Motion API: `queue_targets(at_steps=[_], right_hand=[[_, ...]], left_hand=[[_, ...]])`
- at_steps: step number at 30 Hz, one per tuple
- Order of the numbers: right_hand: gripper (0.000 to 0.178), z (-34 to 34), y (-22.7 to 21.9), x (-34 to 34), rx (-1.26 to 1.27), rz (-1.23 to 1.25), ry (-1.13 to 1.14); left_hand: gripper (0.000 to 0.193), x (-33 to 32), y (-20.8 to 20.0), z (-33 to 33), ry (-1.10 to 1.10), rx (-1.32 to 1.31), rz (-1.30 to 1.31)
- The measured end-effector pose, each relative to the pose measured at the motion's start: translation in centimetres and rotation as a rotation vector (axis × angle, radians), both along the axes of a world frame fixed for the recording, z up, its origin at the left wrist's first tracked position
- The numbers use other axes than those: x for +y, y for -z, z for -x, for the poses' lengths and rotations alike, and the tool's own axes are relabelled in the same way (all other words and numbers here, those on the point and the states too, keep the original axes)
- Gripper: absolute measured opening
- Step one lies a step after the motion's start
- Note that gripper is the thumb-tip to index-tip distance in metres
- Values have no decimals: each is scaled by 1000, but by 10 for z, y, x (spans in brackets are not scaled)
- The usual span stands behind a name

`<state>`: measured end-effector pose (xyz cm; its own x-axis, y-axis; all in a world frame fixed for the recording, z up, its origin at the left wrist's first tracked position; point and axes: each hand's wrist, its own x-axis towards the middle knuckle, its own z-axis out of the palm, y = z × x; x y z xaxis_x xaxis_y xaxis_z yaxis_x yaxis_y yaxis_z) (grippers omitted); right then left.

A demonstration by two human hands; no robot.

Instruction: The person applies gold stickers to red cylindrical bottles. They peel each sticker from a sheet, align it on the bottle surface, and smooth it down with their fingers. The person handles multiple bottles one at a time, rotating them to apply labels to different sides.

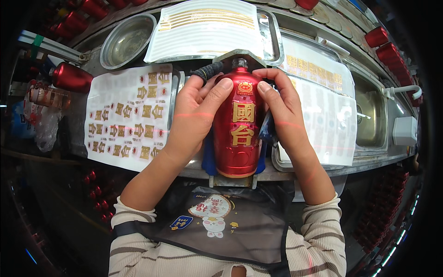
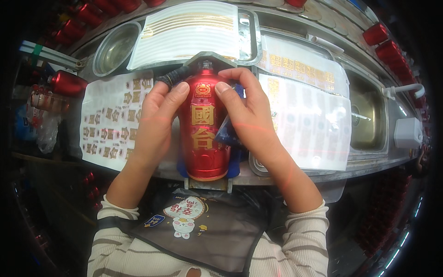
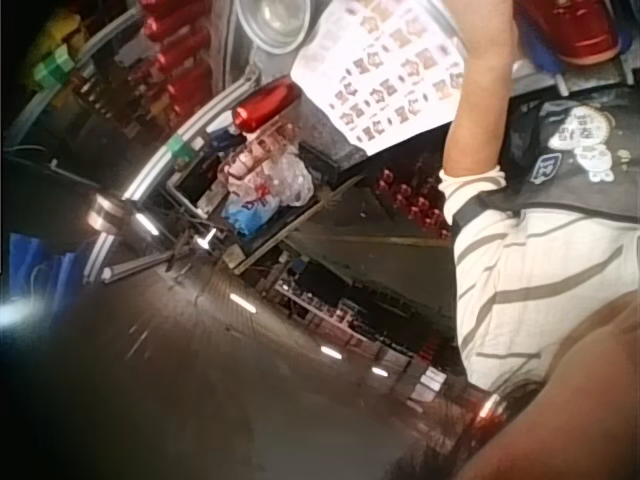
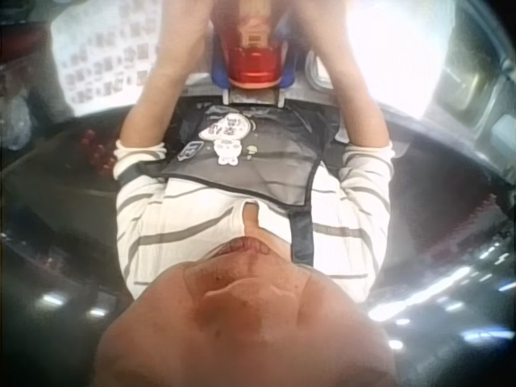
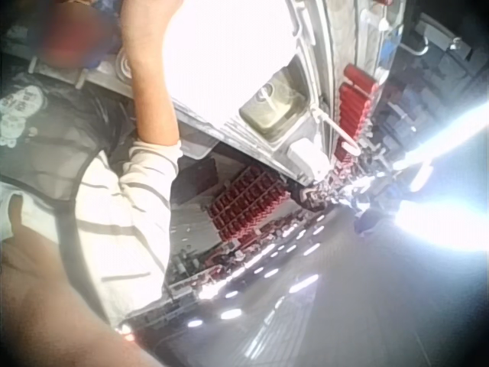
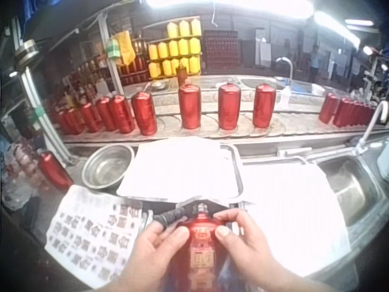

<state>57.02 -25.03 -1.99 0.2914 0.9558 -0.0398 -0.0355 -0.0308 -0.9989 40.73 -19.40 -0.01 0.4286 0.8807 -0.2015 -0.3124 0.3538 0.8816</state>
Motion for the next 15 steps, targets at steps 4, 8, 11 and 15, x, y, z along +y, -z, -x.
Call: queue_targets(at_steps=[4, 8, 11, 15], right_hand=[[30, -1, 1, 3, 3, 19, 1], [30, 7, -8, 5, -28, 60, 22], [31, 6, -2, 5, -79, 17, 44], [31, 7, 0, 5, -101, -5, 56]], left_hand=[[30, 1, -4, -2, 9, 17, 12], [29, 5, 0, -5, 13, 44, -42], [29, 4, 3, -5, 13, 47, -53], [31, 4, 5, -5, 14, 65, -62]])
